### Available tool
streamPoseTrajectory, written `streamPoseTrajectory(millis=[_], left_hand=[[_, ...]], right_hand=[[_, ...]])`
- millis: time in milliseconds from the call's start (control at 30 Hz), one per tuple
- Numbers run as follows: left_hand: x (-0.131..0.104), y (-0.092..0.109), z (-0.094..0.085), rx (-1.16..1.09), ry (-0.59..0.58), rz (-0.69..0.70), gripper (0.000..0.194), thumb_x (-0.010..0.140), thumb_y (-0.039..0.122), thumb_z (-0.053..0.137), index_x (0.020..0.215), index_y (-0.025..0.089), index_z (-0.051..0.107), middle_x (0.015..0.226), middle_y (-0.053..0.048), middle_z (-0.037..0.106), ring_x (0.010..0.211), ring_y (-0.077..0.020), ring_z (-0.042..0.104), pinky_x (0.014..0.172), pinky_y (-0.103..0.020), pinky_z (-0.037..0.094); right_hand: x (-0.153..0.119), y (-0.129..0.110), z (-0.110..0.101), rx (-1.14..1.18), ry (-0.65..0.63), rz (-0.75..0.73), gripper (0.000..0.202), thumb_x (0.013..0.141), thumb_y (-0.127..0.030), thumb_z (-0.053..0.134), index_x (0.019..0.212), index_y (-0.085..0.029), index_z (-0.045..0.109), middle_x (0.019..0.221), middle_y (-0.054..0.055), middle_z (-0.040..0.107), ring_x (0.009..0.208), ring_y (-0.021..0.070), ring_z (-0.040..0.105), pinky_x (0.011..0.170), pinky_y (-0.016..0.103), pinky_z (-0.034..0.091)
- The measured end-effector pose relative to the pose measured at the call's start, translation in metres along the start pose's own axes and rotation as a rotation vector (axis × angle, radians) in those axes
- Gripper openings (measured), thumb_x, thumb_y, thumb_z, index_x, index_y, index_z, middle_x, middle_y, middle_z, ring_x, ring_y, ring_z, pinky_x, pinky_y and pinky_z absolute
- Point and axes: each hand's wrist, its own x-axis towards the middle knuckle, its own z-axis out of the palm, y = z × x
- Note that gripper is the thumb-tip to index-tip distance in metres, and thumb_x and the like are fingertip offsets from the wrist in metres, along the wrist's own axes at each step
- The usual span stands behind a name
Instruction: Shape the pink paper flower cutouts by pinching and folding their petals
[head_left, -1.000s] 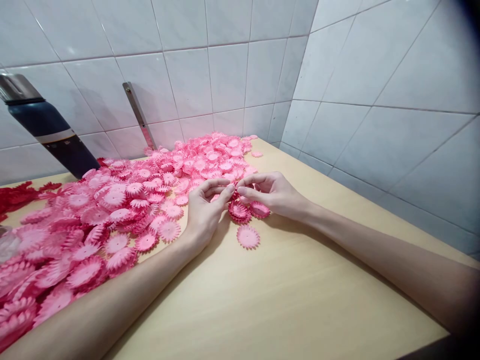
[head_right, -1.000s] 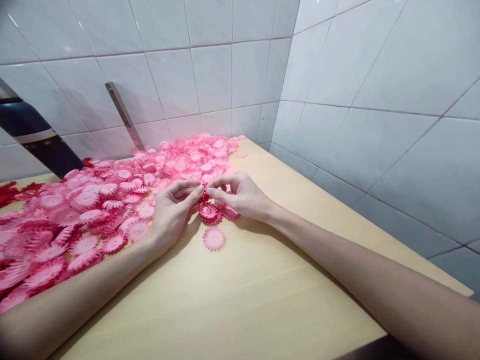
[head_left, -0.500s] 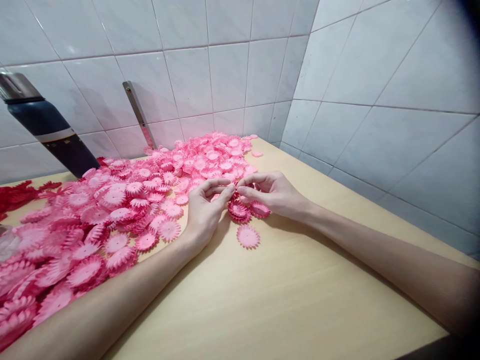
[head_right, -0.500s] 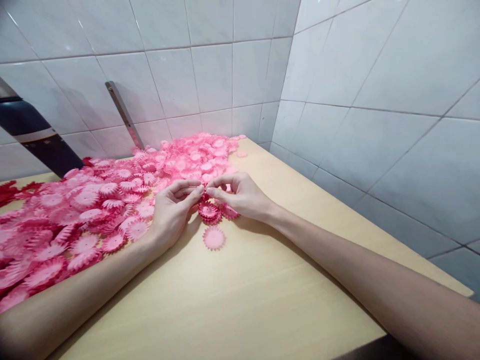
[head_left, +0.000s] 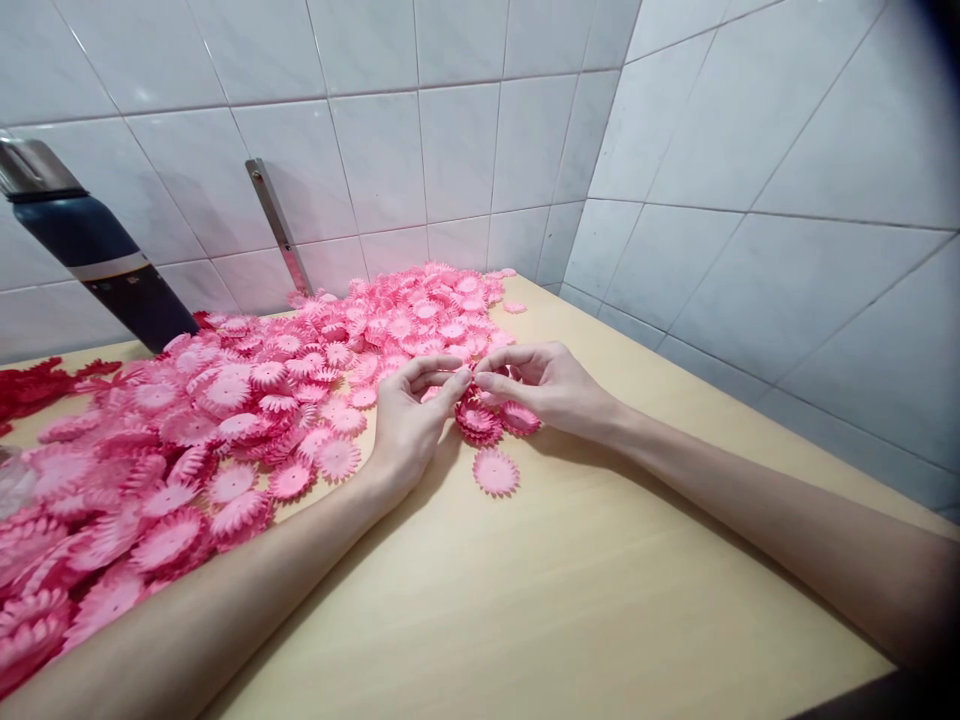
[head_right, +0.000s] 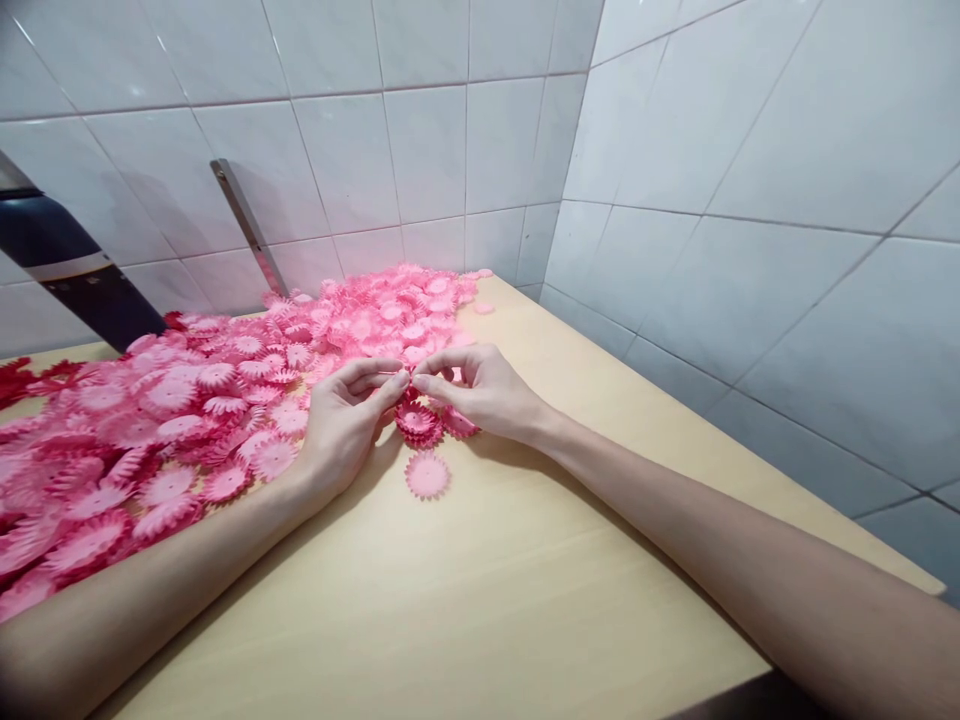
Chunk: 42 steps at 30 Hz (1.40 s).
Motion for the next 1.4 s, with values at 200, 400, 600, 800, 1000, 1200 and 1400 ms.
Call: streamPoseTrajectory(millis=[200,400,600,800,1000,1200,1400], left_hand=[[-0.0006,0.0019,0.0008,0.020,-0.004,0.016,0.029,0.068,0.031,0.078,0.088,0.013,0.067,0.078,-0.006,0.069,0.073,-0.0148,0.065,0.069,-0.027,0.053],[-0.0015,0.0040,0.0014,0.021,0.005,0.016,0.027,0.068,0.029,0.078,0.086,0.013,0.068,0.077,-0.005,0.070,0.072,-0.0137,0.064,0.068,-0.025,0.052],[-0.0004,0.0017,0.0003,0.009,0.006,0.012,0.029,0.068,0.031,0.078,0.088,0.013,0.068,0.077,-0.005,0.070,0.072,-0.0141,0.065,0.068,-0.026,0.053],[-0.0017,0.0021,0.0000,0.013,-0.012,0.023,0.027,0.070,0.030,0.077,0.090,0.013,0.067,0.076,-0.004,0.069,0.072,-0.0131,0.064,0.068,-0.024,0.052],[-0.0013,0.0016,0.0000,0.015,-0.004,0.018,0.028,0.069,0.030,0.078,0.089,0.013,0.067,0.077,-0.004,0.069,0.072,-0.0138,0.065,0.068,-0.025,0.052],[-0.0017,0.0034,0.0014,0.019,0.000,0.014,0.027,0.068,0.030,0.078,0.087,0.013,0.068,0.076,-0.005,0.070,0.070,-0.0135,0.064,0.067,-0.025,0.052],[-0.0016,0.0038,0.0028,0.004,-0.003,-0.006,0.026,0.067,0.028,0.079,0.086,0.013,0.068,0.075,-0.005,0.070,0.070,-0.0135,0.064,0.067,-0.025,0.052]], right_hand=[[-0.0004,-0.0016,-0.0006,0.017,-0.001,0.003,0.030,0.075,-0.043,0.072,0.083,-0.014,0.071,0.072,0.005,0.065,0.060,0.0135,0.057,0.048,0.025,0.044],[-0.0006,-0.0030,-0.0011,0.023,-0.004,0.009,0.028,0.075,-0.042,0.072,0.083,-0.015,0.071,0.073,0.005,0.065,0.062,0.0144,0.058,0.048,0.026,0.044],[-0.0006,-0.0020,-0.0002,0.041,0.004,0.016,0.028,0.076,-0.042,0.073,0.084,-0.015,0.070,0.077,0.006,0.064,0.067,0.0153,0.058,0.051,0.027,0.046],[-0.0012,-0.0024,-0.0010,0.055,-0.001,0.028,0.028,0.075,-0.042,0.073,0.085,-0.015,0.071,0.076,0.005,0.064,0.063,0.0142,0.057,0.051,0.027,0.046],[-0.0006,-0.0016,-0.0004,0.041,-0.010,0.028,0.027,0.077,-0.040,0.071,0.085,-0.014,0.069,0.066,0.001,0.060,0.050,0.0093,0.049,0.050,0.027,0.044],[-0.0012,-0.0047,0.0006,0.045,-0.025,0.054,0.025,0.080,-0.039,0.067,0.085,-0.014,0.067,0.055,-0.002,0.052,0.043,0.0082,0.043,0.043,0.025,0.036],[-0.0020,-0.0075,0.0008,0.059,-0.021,0.051,0.024,0.077,-0.037,0.070,0.082,-0.015,0.067,0.067,0.003,0.061,0.056,0.0123,0.054,0.046,0.025,0.039]])
